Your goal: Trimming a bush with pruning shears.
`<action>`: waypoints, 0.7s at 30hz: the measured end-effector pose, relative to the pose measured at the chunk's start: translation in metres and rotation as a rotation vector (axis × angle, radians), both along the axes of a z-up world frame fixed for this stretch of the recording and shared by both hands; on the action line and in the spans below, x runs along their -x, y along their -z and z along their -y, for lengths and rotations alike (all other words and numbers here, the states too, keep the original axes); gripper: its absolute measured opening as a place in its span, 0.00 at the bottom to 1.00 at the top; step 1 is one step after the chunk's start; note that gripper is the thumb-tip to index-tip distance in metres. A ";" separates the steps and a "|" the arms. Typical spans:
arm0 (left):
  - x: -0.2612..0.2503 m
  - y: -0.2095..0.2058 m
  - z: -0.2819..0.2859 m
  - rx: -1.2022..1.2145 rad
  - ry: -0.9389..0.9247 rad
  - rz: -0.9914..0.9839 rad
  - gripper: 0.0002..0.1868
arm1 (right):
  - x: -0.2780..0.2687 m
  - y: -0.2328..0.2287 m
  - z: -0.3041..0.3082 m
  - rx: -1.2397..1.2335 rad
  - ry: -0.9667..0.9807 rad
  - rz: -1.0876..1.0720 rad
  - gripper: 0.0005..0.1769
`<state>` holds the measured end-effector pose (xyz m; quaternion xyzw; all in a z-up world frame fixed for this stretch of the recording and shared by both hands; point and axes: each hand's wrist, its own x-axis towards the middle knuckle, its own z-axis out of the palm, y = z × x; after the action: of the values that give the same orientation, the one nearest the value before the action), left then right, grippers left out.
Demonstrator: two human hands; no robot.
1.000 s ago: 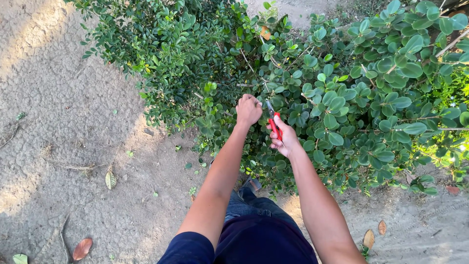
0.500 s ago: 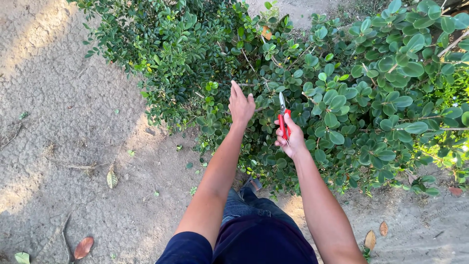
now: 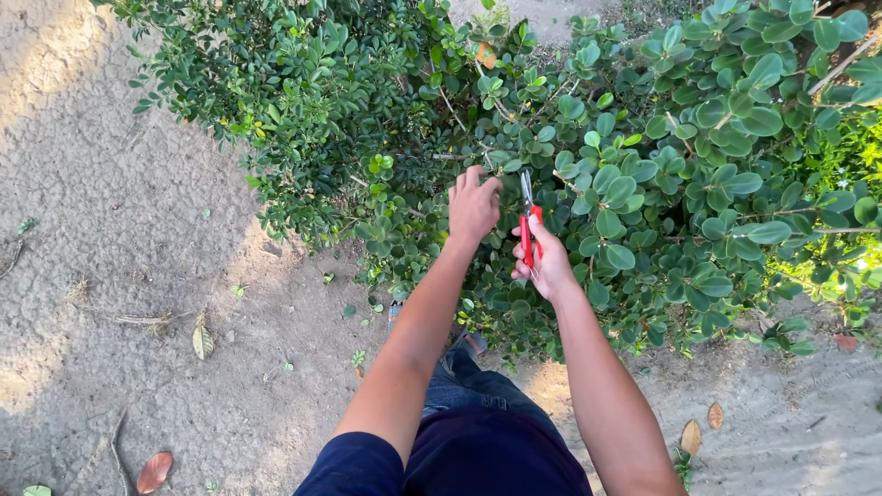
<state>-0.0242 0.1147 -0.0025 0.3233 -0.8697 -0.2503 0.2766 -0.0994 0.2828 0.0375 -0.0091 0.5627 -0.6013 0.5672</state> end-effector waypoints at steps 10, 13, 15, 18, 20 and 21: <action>-0.030 0.011 0.016 0.123 0.021 0.042 0.07 | -0.004 0.008 0.018 -0.157 -0.179 0.035 0.34; -0.032 0.012 0.017 0.125 0.001 0.040 0.07 | -0.004 0.006 0.025 -0.210 -0.216 0.027 0.35; -0.032 0.014 0.016 0.116 -0.015 0.062 0.07 | -0.003 0.006 0.026 -0.234 -0.200 0.033 0.34; -0.033 0.016 0.015 0.089 -0.020 0.072 0.07 | -0.002 0.004 0.026 -0.242 -0.206 0.004 0.34; -0.033 0.015 0.014 0.082 -0.022 0.063 0.07 | -0.001 0.003 0.026 -0.244 -0.207 -0.004 0.34; -0.033 0.015 0.013 0.075 -0.024 0.054 0.07 | -0.001 0.003 0.027 -0.246 -0.209 -0.013 0.34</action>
<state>0.0086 0.1015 -0.0171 0.3298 -0.8817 -0.2051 0.2678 -0.0986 0.2560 0.0344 -0.0018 0.6318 -0.4655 0.6197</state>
